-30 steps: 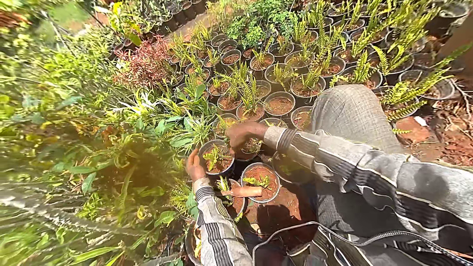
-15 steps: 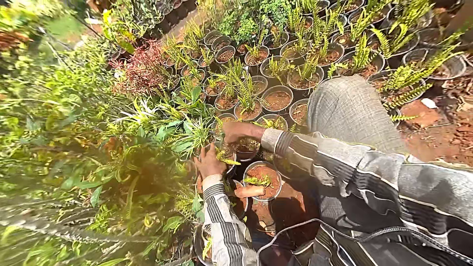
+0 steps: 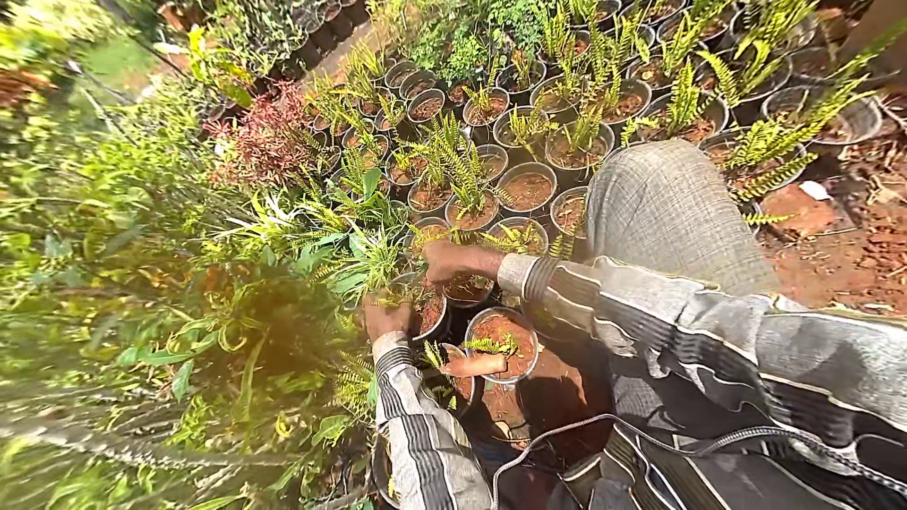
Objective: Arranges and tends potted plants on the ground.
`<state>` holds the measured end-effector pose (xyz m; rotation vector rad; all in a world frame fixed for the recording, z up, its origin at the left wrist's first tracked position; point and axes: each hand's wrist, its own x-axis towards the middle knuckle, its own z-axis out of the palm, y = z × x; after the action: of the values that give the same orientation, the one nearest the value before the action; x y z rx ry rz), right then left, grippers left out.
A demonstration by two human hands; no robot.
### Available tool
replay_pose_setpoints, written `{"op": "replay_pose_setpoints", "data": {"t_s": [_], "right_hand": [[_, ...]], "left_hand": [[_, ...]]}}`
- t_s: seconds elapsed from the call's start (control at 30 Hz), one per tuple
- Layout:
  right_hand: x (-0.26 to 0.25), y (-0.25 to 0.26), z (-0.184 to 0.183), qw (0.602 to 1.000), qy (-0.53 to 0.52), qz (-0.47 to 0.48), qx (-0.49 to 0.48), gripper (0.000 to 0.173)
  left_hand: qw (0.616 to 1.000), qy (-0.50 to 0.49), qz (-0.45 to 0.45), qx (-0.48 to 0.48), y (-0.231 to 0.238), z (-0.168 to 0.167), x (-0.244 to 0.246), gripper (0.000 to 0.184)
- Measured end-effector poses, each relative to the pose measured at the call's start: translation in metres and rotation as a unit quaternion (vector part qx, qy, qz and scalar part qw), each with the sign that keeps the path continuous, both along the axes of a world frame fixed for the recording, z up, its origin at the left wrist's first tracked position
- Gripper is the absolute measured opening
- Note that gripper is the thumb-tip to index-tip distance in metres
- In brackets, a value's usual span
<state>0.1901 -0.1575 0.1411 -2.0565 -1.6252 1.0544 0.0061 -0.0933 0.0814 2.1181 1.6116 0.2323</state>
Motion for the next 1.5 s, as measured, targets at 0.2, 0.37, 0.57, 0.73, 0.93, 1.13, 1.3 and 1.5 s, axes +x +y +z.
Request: {"op": "replay_pose_setpoints", "data": {"t_s": [0.2,0.37,0.57,0.73,0.93,1.13,1.3,1.5], "right_hand": [[-0.011,0.002,-0.009,0.998,-0.032,-0.041,0.024,0.024],[-0.030,0.004,-0.038,0.997,-0.048,-0.007,0.057,0.022],[-0.043,0.003,-0.052,0.990,-0.120,0.036,0.068,0.019],[-0.053,0.003,-0.068,0.981,-0.160,0.050,0.094,0.017],[-0.049,0.004,-0.075,0.978,-0.174,0.066,0.089,0.020],[-0.019,0.018,-0.049,0.998,-0.016,-0.050,0.044,0.029],[-0.004,0.022,-0.022,0.996,0.034,-0.076,0.034,0.033],[-0.043,0.011,-0.042,0.993,-0.110,0.022,0.033,0.025]], "left_hand": [[0.982,-0.085,0.141,-0.097,0.002,-0.013,-0.002,0.061],[0.975,-0.145,0.148,-0.083,0.000,-0.016,-0.003,0.053],[0.982,-0.097,0.145,-0.072,0.001,-0.009,0.004,0.049],[0.984,-0.079,0.142,-0.075,0.003,-0.010,0.006,0.045],[0.983,-0.069,0.148,-0.085,-0.002,-0.002,0.011,0.048],[0.984,-0.066,0.141,-0.081,-0.004,0.003,0.009,0.050],[0.980,-0.086,0.158,-0.085,0.000,-0.002,0.006,0.053],[0.979,-0.067,0.166,-0.095,0.000,-0.005,0.007,0.048]]}}
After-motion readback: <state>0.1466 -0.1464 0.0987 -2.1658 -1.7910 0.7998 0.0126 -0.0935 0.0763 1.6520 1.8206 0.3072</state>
